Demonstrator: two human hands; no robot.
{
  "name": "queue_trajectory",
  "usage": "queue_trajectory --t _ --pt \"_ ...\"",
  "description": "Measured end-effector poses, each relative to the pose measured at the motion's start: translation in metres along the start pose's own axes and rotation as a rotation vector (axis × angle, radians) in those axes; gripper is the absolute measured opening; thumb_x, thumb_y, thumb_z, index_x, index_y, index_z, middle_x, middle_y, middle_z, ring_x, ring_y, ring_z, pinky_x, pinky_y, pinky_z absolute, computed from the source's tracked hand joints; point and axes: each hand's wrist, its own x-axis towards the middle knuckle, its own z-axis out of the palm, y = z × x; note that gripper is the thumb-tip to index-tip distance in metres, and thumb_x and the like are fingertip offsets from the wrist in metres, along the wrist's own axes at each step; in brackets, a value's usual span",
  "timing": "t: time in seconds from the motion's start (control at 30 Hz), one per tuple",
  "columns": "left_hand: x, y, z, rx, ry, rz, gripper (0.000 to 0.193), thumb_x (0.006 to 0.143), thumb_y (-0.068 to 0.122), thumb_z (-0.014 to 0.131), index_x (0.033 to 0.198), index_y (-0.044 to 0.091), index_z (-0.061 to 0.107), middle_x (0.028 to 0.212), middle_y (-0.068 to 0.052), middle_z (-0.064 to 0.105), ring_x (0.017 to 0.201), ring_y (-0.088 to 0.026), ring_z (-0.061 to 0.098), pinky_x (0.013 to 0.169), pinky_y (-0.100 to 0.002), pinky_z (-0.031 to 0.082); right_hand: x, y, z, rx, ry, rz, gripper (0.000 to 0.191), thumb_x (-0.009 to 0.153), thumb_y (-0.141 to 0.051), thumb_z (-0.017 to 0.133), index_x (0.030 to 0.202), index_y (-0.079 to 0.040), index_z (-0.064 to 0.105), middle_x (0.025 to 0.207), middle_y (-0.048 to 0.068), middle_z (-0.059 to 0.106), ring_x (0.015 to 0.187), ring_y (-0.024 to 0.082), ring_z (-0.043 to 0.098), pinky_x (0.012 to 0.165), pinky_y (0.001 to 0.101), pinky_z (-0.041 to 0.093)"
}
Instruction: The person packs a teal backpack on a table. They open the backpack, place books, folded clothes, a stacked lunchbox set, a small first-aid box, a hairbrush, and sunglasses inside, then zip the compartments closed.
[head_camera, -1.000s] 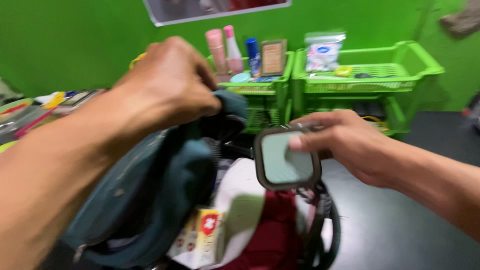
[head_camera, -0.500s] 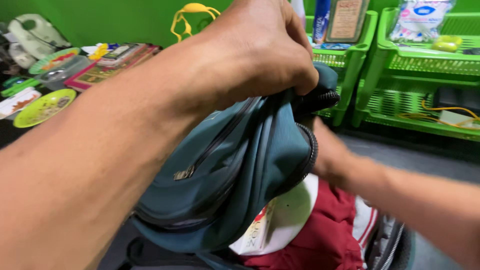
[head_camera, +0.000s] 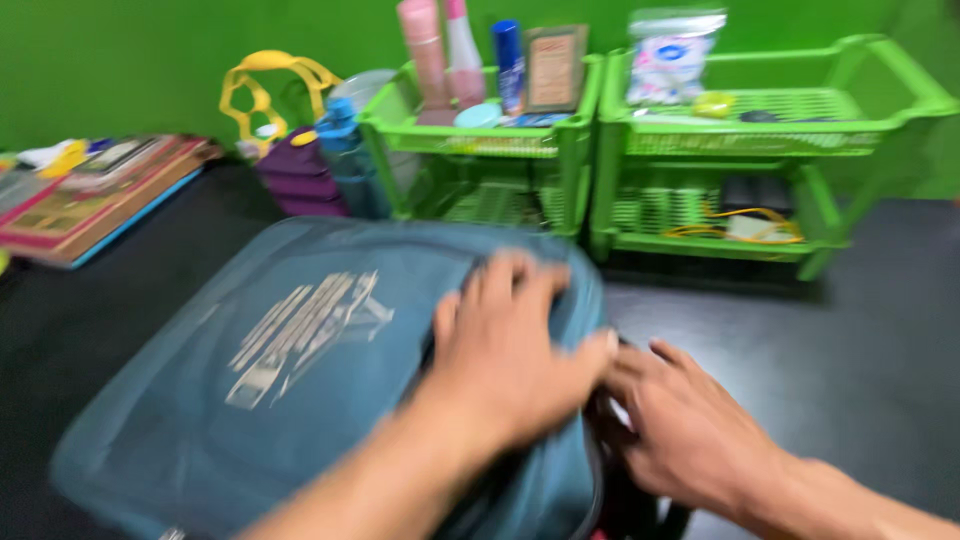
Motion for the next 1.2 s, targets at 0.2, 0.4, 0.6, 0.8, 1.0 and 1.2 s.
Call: queue_trajectory --t 0.2,0.4,0.6,0.8,1.0,1.2 --pt "-0.029 -0.005 0.061 0.208 -0.120 0.288 0.083 0.088 0.060 0.058 0.145 0.001 0.049 0.158 -0.030 0.023 0.152 -0.049 0.005 0.112 -0.073 -0.004 -0.064 0.028 0.008 -0.096 0.477 -0.421 0.029 0.089 -0.029 0.067 0.113 -0.014 0.069 0.131 0.006 0.064 0.127 0.029 0.058 0.101 0.0464 0.040" --pt "-0.033 -0.046 0.002 -0.156 -0.129 0.109 0.061 0.085 0.042 0.069 0.134 0.006 0.063 0.150 -0.012 0.053 0.142 -0.028 0.046 0.116 -0.039 0.035 -0.085 0.021 0.039 0.212 0.271 0.012 0.017 0.084 -0.035 0.081 0.084 -0.020 0.074 0.091 -0.004 0.066 0.091 0.011 0.067 0.079 0.0292 0.057" --pt "-0.070 -0.068 -0.055 -0.057 -0.104 0.136 0.049 0.079 0.035 0.078 0.123 0.014 0.073 0.140 -0.005 0.064 0.133 -0.028 0.056 0.110 -0.039 0.041 -0.094 -0.052 0.077 0.182 0.813 0.053 0.020 0.067 -0.031 0.070 0.058 -0.017 0.059 0.054 -0.004 0.055 0.054 0.013 0.061 0.050 0.0312 0.049" --pt "-0.094 -0.114 -0.080 -0.090 -0.138 0.404 0.050 0.081 0.028 0.079 0.127 0.010 0.068 0.143 -0.011 0.060 0.133 -0.035 0.054 0.108 -0.042 0.041 -0.090 -0.059 0.110 0.442 0.227 0.283 0.017 0.081 -0.026 0.074 0.087 -0.010 0.071 0.070 0.004 0.069 0.071 0.015 0.069 0.067 0.0338 0.058" --pt "-0.133 -0.172 -0.112 -0.151 -0.085 0.447 0.052 0.079 0.018 0.075 0.129 0.009 0.065 0.141 -0.012 0.060 0.131 -0.036 0.054 0.106 -0.042 0.042 -0.131 -0.089 0.148 1.046 0.164 0.600 0.032 0.088 -0.020 0.076 0.116 -0.005 0.074 0.099 0.011 0.077 0.096 0.023 0.073 0.085 0.0405 0.062" --pt "-0.135 -0.188 -0.115 -0.189 -0.130 0.534 0.050 0.078 0.017 0.077 0.125 0.007 0.065 0.144 -0.012 0.058 0.128 -0.036 0.055 0.106 -0.042 0.043 -0.108 -0.208 0.156 0.655 0.155 1.019 0.042 0.085 -0.035 0.084 0.119 -0.012 0.076 0.103 0.004 0.081 0.103 0.016 0.074 0.098 0.0321 0.060"
